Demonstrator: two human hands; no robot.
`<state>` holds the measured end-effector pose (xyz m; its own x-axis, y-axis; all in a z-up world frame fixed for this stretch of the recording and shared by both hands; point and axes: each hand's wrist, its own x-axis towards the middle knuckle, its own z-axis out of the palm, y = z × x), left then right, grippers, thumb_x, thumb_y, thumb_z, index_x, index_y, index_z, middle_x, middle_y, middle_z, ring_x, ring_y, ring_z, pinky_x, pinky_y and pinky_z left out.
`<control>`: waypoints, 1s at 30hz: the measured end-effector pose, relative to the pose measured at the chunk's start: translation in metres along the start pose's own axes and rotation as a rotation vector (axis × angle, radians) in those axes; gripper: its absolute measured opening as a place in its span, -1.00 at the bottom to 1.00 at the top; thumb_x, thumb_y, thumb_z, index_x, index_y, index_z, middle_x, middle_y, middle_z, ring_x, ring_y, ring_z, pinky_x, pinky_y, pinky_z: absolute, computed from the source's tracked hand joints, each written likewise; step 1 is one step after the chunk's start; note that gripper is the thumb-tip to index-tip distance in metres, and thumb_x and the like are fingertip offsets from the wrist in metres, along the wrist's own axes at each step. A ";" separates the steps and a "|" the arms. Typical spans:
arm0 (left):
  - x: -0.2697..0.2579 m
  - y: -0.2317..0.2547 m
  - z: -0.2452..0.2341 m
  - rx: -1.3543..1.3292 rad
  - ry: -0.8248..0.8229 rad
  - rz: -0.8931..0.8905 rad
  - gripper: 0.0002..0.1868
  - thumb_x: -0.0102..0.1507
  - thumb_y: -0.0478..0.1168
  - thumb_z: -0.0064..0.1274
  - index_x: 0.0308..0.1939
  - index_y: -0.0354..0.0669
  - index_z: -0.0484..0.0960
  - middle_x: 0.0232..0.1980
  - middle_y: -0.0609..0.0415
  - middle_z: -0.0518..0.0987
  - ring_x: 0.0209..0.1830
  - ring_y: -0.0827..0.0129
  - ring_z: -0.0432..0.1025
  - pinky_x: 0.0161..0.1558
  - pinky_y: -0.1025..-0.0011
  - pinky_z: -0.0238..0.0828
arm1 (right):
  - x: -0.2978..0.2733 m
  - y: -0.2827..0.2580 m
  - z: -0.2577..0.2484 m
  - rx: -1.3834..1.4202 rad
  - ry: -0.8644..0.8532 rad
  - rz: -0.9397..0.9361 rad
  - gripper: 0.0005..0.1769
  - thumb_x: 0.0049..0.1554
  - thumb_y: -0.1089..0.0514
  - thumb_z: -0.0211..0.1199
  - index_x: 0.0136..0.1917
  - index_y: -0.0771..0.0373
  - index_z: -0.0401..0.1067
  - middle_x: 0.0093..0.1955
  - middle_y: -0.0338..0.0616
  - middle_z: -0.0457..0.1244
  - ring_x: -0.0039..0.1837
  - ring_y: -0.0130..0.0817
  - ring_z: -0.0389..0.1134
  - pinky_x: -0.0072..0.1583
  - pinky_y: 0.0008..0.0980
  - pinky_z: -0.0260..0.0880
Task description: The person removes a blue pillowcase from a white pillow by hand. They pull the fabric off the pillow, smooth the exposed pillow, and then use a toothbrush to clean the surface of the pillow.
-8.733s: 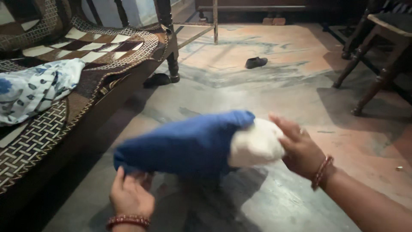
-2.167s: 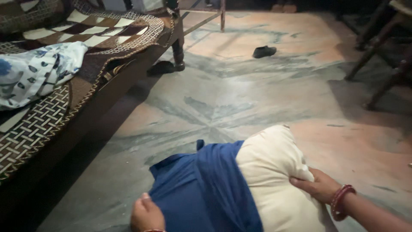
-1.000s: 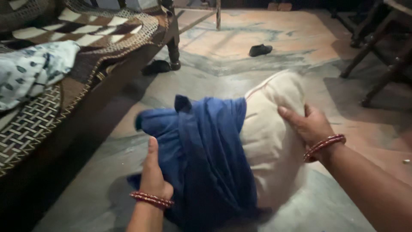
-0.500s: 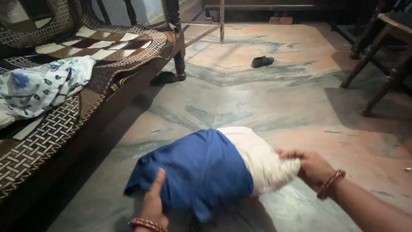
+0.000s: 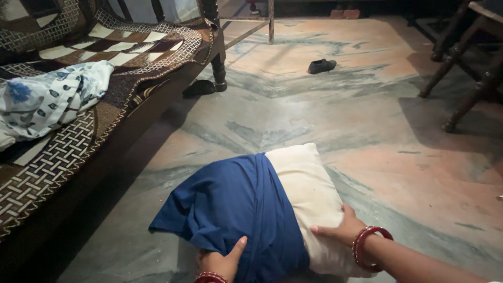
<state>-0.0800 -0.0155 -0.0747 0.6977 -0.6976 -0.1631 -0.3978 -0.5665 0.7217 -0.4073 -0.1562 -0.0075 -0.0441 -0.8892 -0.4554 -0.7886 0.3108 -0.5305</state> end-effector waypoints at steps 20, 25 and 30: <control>0.016 0.012 -0.013 -0.539 0.338 -0.008 -0.60 0.22 -0.11 0.20 0.00 -0.38 0.66 0.10 -0.16 0.69 0.11 0.05 0.57 0.16 0.23 0.39 | -0.072 -0.079 -0.053 0.304 0.152 -0.088 -0.29 -0.11 0.08 0.64 0.20 0.43 0.43 0.08 0.11 0.44 0.05 -0.16 0.52 0.13 -0.25 0.50; 0.007 0.043 -0.026 -0.566 0.419 -0.124 -0.62 0.24 -0.11 0.21 -0.03 -0.38 0.70 0.06 -0.16 0.71 0.06 0.06 0.60 0.14 0.24 0.43 | -0.060 -0.067 -0.058 0.555 0.034 -0.240 -0.34 -0.14 0.13 0.51 0.23 0.32 0.47 0.07 0.01 0.48 0.02 -0.26 0.51 0.07 -0.24 0.52; 0.013 0.047 -0.028 -0.629 0.511 -0.042 -0.60 0.23 -0.16 0.21 0.03 -0.41 0.64 0.10 -0.16 0.67 0.08 0.06 0.57 0.15 0.25 0.40 | -0.046 -0.054 -0.070 0.459 0.079 -0.194 -0.38 -0.06 0.11 0.52 0.23 0.36 0.44 0.06 0.05 0.47 0.02 -0.24 0.52 0.07 -0.23 0.53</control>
<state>-0.0732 -0.0388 -0.0247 0.9511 -0.3083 0.0191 -0.0616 -0.1287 0.9898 -0.4055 -0.1554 0.0920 0.0166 -0.9623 -0.2714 -0.4367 0.2372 -0.8678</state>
